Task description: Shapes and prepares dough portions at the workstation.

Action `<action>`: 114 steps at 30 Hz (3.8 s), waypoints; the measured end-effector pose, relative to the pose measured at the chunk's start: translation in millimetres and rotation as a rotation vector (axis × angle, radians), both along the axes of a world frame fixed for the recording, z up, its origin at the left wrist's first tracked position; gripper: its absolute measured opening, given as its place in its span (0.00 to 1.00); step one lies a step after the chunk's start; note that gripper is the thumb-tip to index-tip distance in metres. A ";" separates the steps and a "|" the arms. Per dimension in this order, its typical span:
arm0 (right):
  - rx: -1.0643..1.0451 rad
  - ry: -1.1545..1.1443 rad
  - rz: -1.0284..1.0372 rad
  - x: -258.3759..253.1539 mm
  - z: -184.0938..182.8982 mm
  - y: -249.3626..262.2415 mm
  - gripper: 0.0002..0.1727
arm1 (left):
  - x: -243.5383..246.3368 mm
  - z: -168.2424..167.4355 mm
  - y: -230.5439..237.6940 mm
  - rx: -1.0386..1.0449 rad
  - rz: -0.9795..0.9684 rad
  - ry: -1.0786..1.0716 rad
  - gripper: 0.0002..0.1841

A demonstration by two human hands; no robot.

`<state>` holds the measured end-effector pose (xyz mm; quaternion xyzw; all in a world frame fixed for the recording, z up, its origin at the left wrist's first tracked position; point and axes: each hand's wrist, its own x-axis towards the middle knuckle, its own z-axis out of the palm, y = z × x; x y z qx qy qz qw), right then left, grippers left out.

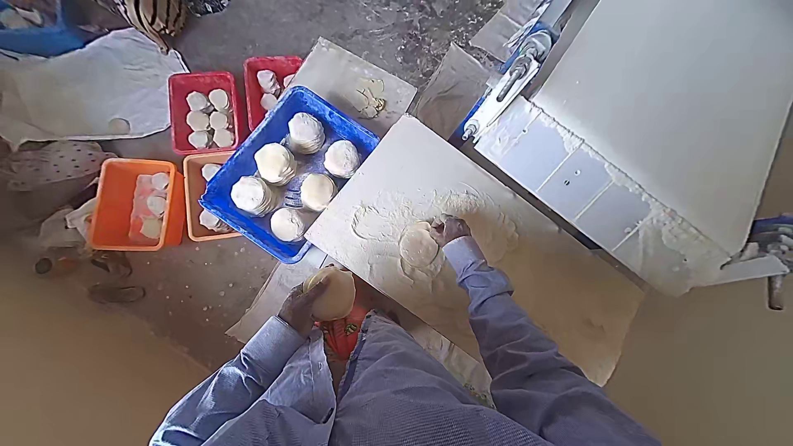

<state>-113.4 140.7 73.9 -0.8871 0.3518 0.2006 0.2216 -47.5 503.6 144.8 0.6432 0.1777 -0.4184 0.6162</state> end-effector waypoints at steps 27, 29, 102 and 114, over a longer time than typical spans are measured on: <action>0.051 -0.386 -0.201 -34.9 -1.4 18.0 0.16 | 6.6 1.4 4.8 -0.080 0.053 0.007 0.13; 0.022 -0.285 -0.172 -34.1 -9.2 12.6 0.17 | 7.0 1.7 6.7 -0.069 0.057 0.004 0.13; 0.009 -0.136 0.068 -20.6 67.0 73.6 0.24 | 3.7 19.8 -1.4 -0.189 0.322 0.101 0.18; 0.820 -0.697 0.043 -9.8 153.8 166.0 0.24 | -16.3 9.0 -24.5 -0.543 0.300 0.279 0.39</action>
